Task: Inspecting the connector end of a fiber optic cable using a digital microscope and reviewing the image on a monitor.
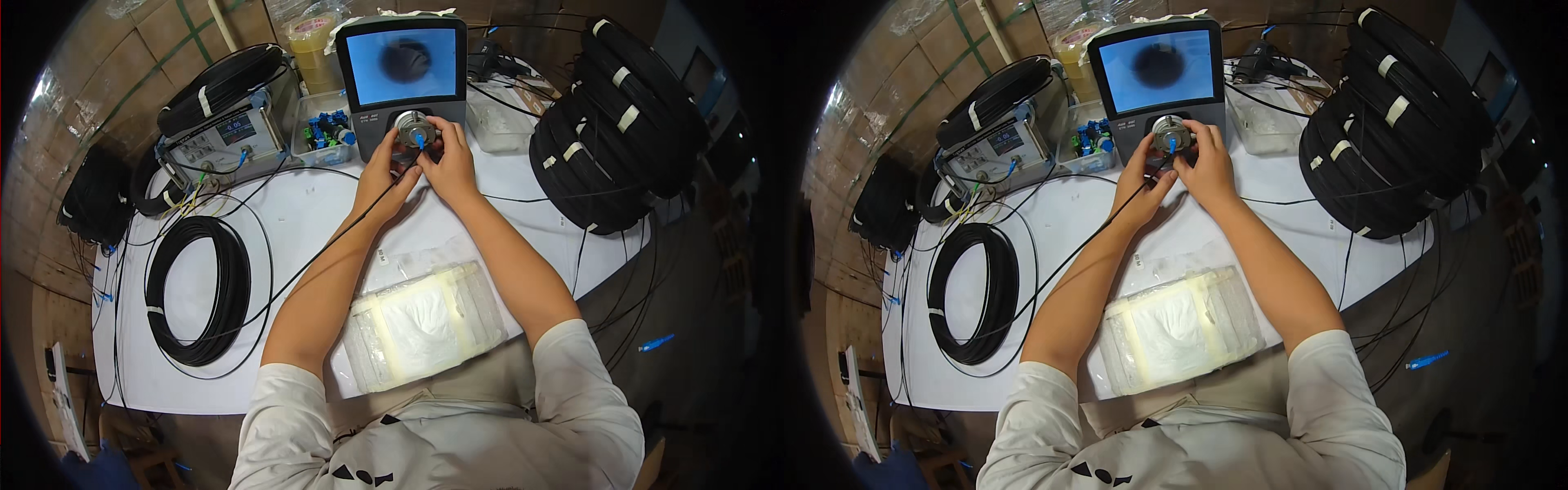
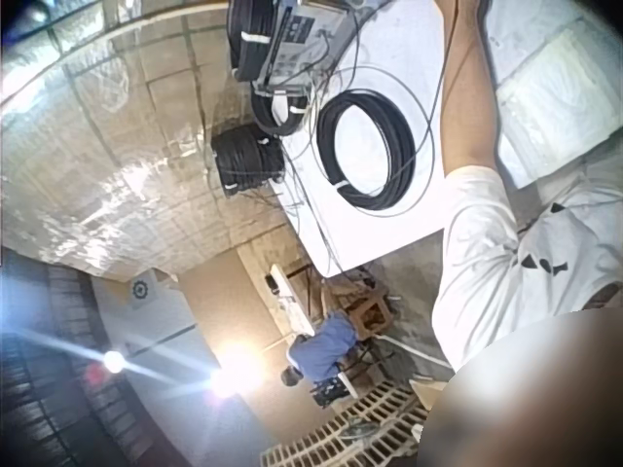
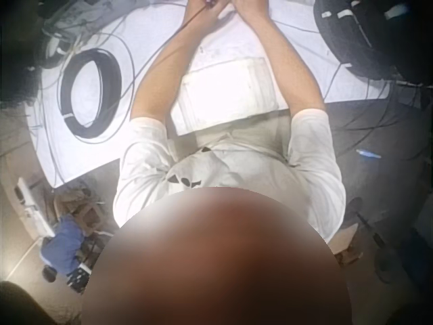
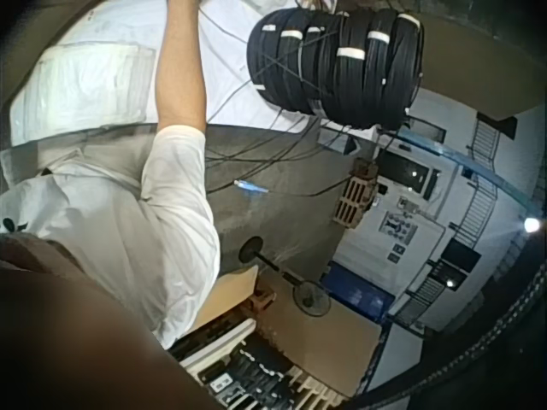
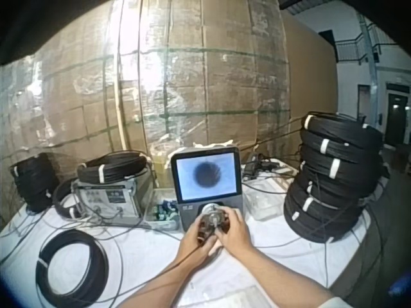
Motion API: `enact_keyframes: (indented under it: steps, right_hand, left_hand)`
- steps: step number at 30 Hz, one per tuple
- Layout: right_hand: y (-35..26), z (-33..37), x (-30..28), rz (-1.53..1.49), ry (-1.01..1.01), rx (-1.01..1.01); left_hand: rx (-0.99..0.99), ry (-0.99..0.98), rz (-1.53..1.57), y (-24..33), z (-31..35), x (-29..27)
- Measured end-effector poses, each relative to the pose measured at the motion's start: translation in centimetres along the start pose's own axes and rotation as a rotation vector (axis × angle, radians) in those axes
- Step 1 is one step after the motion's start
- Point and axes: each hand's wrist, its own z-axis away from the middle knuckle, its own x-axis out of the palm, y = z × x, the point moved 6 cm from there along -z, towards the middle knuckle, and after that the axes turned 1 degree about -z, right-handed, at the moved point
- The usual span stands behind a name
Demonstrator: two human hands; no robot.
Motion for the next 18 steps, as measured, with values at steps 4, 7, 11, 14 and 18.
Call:
enact_keyframes:
  steps: [4, 7, 11, 14, 18]
  right_hand:
    - [0.45, 0.14, -0.23, -0.016, 0.002, 0.029]
    - [0.41, 0.29, 0.01, -0.021, 0.003, 0.031]
    - [0.91, -0.44, 0.17, 0.002, 0.011, 0.031]
    - [0.90, -0.08, 0.06, 0.007, 0.014, 0.036]
    - [0.02, -0.23, 0.17, 0.011, 0.025, 0.002]
  left_hand:
    - [-0.004, -0.016, -0.016, 0.62, -0.09, 0.34]
    - [-0.008, -0.034, 0.012, 0.41, -0.07, 0.35]
    - [0.009, -0.012, 0.037, 0.41, -0.21, 0.14]
    - [-0.012, -0.057, 0.010, 0.45, -0.10, 0.46]
    - [0.014, -0.023, -0.025, -0.02, 0.05, 0.44]
